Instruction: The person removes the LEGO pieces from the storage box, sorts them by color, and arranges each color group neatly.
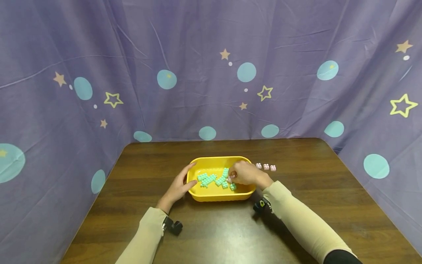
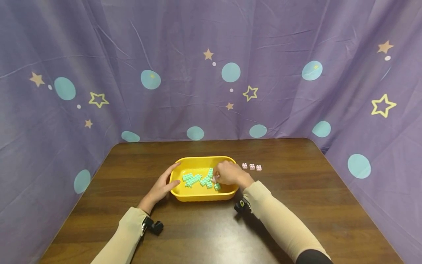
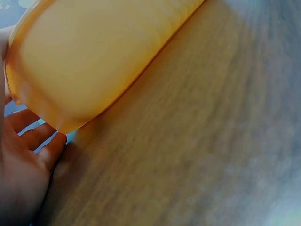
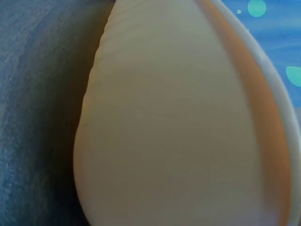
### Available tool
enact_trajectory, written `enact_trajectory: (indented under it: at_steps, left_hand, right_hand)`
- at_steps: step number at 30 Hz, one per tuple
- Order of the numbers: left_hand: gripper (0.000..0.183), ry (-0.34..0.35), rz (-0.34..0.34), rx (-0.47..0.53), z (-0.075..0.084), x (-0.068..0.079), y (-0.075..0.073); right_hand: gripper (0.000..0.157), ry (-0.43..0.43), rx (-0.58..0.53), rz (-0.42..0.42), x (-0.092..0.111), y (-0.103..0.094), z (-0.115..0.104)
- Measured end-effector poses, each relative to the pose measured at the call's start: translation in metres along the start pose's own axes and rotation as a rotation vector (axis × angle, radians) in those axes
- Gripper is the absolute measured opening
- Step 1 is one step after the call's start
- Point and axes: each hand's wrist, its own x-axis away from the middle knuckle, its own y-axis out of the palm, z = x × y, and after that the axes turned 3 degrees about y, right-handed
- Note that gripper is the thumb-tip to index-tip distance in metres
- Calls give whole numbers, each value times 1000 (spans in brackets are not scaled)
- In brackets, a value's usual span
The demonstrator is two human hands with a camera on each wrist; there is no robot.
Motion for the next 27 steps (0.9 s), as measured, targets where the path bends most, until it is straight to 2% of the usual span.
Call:
enact_trajectory:
  at_steps: [7,15,27]
  left_hand:
    - [66,3,2,-5,0,0,0]
    - [66,8,4,6,0,0,0]
    - [67,-21,6,-3,1,1,1]
  right_hand:
    - [7,-10,-28,6,0,-6,-1]
    - [12,43,-43,29,2,-17,-4]
    - [15,18,-10,75,7,-29,-4]
